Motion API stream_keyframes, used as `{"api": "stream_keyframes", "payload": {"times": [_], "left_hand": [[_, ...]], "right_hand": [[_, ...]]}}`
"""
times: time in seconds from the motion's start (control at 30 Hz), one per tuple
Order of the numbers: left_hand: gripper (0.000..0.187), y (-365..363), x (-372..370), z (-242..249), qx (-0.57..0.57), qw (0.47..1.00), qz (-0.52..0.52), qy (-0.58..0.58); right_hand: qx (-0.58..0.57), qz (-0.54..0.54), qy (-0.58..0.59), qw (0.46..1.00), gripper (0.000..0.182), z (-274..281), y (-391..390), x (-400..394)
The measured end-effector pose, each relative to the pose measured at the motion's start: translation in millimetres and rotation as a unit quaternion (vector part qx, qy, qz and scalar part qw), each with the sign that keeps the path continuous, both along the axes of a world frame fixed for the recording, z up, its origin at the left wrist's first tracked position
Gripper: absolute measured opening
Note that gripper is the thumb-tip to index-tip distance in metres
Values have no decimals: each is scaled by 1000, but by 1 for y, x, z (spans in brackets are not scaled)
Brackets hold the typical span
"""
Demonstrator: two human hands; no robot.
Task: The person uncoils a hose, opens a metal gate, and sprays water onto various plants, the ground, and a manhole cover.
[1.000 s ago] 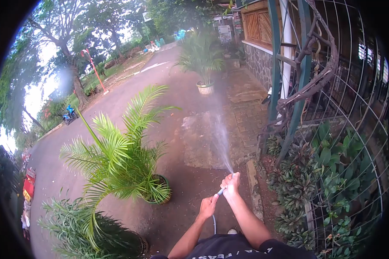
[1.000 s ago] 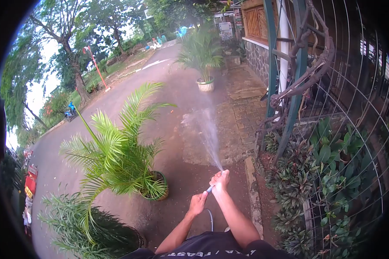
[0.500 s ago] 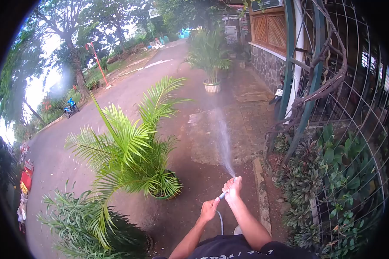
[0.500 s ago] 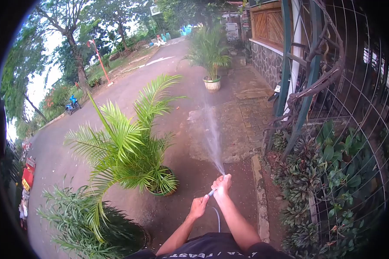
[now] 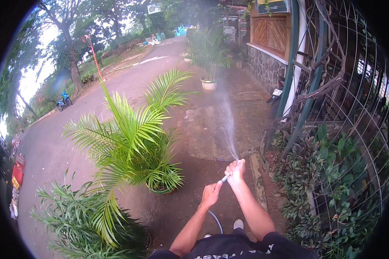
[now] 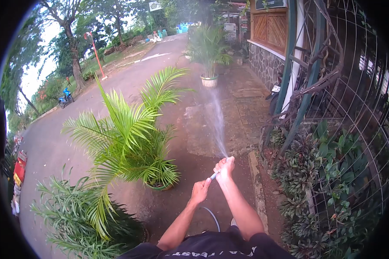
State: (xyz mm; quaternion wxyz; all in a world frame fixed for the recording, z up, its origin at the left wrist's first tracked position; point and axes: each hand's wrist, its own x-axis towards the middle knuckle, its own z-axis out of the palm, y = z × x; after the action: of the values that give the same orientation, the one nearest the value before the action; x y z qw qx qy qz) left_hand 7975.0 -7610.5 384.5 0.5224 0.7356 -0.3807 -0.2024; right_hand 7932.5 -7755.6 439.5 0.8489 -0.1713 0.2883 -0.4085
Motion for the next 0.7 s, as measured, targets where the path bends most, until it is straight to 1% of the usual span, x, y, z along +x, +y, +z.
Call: {"api": "stream_keyframes", "payload": {"times": [0.1, 0.27, 0.37, 0.47, 0.5, 0.7], "left_hand": [[56, 4, 9, 11, -3, 1000, 14, -6], [57, 19, 8, 1, 16, 1000, 16, 8], [57, 24, 3, -7, 8, 1000, 18, 19], [57, 26, 2, -17, 15, 999, 17, 24], [57, 26, 2, -21, 19, 999, 15, 28], [57, 27, -5, -23, -3, 999, 19, 38]], "right_hand": [[1, 1, -3, 1000, 34, 11, 6, 9], [3, 11, 1, 1000, 33, 5, 19, 11], [7, 27, 20, 999, 44, -9, 21, 10], [20, 35, 23, 999, 45, -11, 23, 6], [22, 25, 25, 999, 39, -9, 25, 6], [2, 30, 17, 999, 36, -6, 29, 1]]}}
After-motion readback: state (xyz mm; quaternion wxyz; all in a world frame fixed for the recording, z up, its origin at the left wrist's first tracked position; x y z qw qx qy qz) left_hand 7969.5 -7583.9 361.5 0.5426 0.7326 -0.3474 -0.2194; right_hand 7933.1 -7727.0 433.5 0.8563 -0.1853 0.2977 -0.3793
